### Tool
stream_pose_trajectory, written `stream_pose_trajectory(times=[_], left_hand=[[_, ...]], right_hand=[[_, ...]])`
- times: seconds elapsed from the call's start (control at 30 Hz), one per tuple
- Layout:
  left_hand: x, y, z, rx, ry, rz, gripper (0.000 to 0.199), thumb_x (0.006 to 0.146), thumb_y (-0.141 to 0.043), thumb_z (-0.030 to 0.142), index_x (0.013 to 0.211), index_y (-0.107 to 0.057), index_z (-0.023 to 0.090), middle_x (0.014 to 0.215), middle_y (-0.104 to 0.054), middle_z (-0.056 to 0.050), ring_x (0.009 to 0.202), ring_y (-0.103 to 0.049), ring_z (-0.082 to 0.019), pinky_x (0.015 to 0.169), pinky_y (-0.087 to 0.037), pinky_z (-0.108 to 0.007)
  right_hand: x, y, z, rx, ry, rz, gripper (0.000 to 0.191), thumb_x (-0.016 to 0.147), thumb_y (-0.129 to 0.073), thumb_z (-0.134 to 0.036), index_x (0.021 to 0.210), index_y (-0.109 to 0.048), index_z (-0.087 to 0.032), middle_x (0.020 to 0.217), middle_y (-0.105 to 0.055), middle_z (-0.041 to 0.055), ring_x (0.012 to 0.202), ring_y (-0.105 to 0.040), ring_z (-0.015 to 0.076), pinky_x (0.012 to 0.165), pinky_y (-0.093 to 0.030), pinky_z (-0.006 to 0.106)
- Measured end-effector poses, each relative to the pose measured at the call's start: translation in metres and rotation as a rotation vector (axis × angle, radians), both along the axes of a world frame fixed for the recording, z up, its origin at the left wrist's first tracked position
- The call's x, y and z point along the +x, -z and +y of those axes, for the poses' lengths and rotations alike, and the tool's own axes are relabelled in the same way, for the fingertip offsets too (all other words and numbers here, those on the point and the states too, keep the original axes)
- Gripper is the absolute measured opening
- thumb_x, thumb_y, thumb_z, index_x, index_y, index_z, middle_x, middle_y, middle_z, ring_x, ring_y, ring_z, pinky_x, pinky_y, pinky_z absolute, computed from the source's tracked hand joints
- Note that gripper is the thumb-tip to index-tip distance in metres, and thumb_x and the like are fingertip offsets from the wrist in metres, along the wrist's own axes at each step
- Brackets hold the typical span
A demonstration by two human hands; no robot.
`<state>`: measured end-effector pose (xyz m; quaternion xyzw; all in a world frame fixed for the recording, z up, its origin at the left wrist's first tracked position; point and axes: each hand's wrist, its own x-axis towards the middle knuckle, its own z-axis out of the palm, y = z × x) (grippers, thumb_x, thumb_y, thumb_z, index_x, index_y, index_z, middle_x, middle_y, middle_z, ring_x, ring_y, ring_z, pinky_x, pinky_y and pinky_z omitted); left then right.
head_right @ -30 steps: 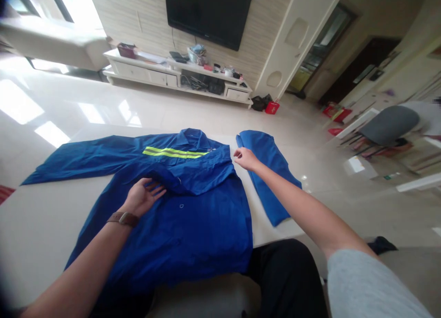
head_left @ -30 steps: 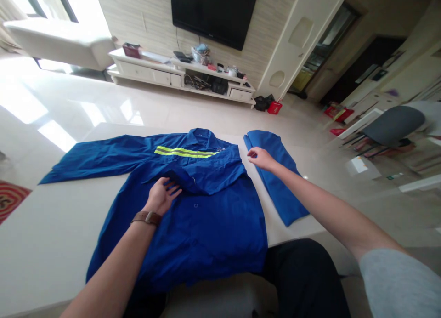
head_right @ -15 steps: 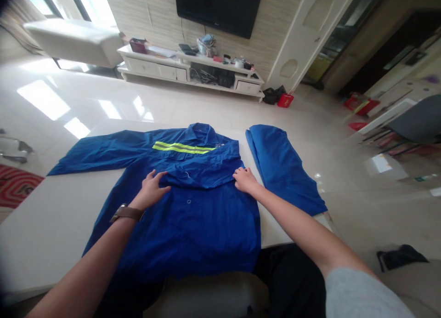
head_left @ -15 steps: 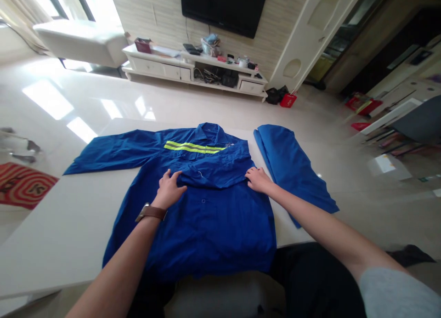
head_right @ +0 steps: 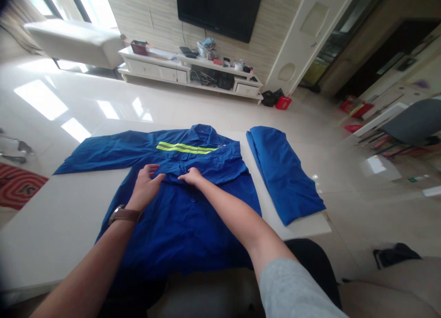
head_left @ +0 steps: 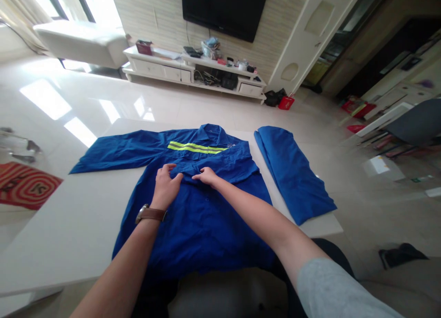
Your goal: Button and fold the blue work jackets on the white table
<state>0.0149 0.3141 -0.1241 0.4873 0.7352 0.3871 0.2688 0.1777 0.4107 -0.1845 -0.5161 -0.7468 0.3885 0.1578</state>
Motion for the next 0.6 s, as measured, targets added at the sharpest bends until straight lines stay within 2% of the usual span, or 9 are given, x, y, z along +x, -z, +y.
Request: stream_pose_trajectory(times=[0.1, 0.13, 0.2, 0.3, 0.37, 0.43, 0.47, 0.53, 0.6], left_hand=[[-0.014, -0.005, -0.001, 0.062, -0.060, -0.095, 0.042, 0.081, -0.061, 0.032, 0.121, -0.060, 0.018, 0.124, -0.062, -0.013, 0.117, -0.062, -0.027, 0.107, -0.051, -0.043], [-0.019, -0.007, -0.001, 0.063, -0.079, -0.119, 0.042, 0.082, -0.061, 0.033, 0.122, -0.059, 0.018, 0.125, -0.062, -0.013, 0.117, -0.063, -0.026, 0.106, -0.051, -0.042], [-0.030, -0.010, -0.004, 0.008, -0.105, -0.141, 0.046, 0.085, -0.059, 0.035, 0.127, -0.058, 0.018, 0.127, -0.062, -0.014, 0.119, -0.062, -0.028, 0.107, -0.051, -0.044], [-0.044, -0.009, -0.013, -0.161, -0.046, -0.083, 0.056, 0.088, -0.056, 0.041, 0.140, -0.055, 0.019, 0.137, -0.056, -0.018, 0.129, -0.057, -0.034, 0.111, -0.046, -0.051], [-0.048, -0.004, -0.022, -0.227, 0.070, 0.034, 0.060, 0.086, -0.059, 0.043, 0.143, -0.056, 0.025, 0.151, -0.046, -0.019, 0.141, -0.046, -0.041, 0.115, -0.039, -0.060], [-0.051, 0.005, -0.032, -0.299, 0.185, 0.166, 0.058, 0.083, -0.064, 0.044, 0.139, -0.062, 0.033, 0.164, -0.034, -0.014, 0.151, -0.028, -0.048, 0.115, -0.031, -0.070], [-0.051, 0.009, -0.036, -0.350, 0.240, 0.212, 0.055, 0.081, -0.066, 0.045, 0.135, -0.066, 0.035, 0.167, -0.030, -0.012, 0.153, -0.022, -0.051, 0.113, -0.029, -0.074], [-0.050, 0.016, -0.045, -0.459, 0.342, 0.256, 0.052, 0.078, -0.071, 0.046, 0.129, -0.070, 0.037, 0.169, -0.029, -0.010, 0.153, -0.018, -0.053, 0.110, -0.028, -0.077], [-0.047, 0.018, -0.050, -0.505, 0.430, 0.289, 0.051, 0.080, -0.071, 0.046, 0.129, -0.070, 0.036, 0.168, -0.030, -0.011, 0.153, -0.021, -0.050, 0.111, -0.030, -0.075]], right_hand=[[-0.014, -0.020, -0.010, 0.046, 0.062, -0.058, 0.037, 0.082, -0.074, -0.024, 0.119, -0.073, -0.018, 0.109, -0.074, 0.0097, 0.105, -0.068, 0.0317, 0.091, -0.053, 0.042], [-0.015, -0.026, -0.019, 0.109, 0.027, -0.066, 0.034, 0.085, -0.069, -0.021, 0.119, -0.073, -0.021, 0.114, -0.073, 0.0084, 0.111, -0.066, 0.0303, 0.096, -0.051, 0.040], [-0.013, -0.035, -0.043, 0.300, -0.197, -0.116, 0.031, 0.090, -0.060, -0.016, 0.116, -0.072, -0.025, 0.125, -0.069, 0.0068, 0.120, -0.060, 0.0272, 0.102, -0.047, 0.038], [-0.001, -0.037, -0.083, 0.521, -0.660, -0.310, 0.027, 0.090, -0.057, -0.013, 0.111, -0.071, -0.023, 0.127, -0.066, 0.0097, 0.118, -0.059, 0.0268, 0.096, -0.048, 0.039], [0.011, -0.042, -0.102, 0.512, -0.751, -0.406, 0.024, 0.088, -0.062, -0.016, 0.111, -0.070, -0.020, 0.121, -0.067, 0.0113, 0.111, -0.061, 0.0275, 0.092, -0.049, 0.040], [0.027, -0.060, -0.112, 0.462, -0.688, -0.389, 0.023, 0.089, -0.066, -0.021, 0.111, -0.070, -0.021, 0.117, -0.069, 0.0099, 0.107, -0.063, 0.0274, 0.091, -0.051, 0.041], [0.037, -0.076, -0.115, 0.432, -0.624, -0.329, 0.022, 0.090, -0.066, -0.023, 0.112, -0.070, -0.023, 0.115, -0.069, 0.0083, 0.105, -0.064, 0.0267, 0.092, -0.051, 0.041], [0.060, -0.119, -0.117, 0.377, -0.451, -0.135, 0.019, 0.094, -0.065, -0.026, 0.111, -0.072, -0.026, 0.108, -0.070, 0.0051, 0.099, -0.066, 0.0235, 0.091, -0.053, 0.039], [0.081, -0.167, -0.118, 0.386, -0.263, 0.063, 0.020, 0.096, -0.065, -0.032, 0.113, -0.073, -0.024, 0.102, -0.070, 0.0051, 0.092, -0.066, 0.0202, 0.087, -0.055, 0.037]])
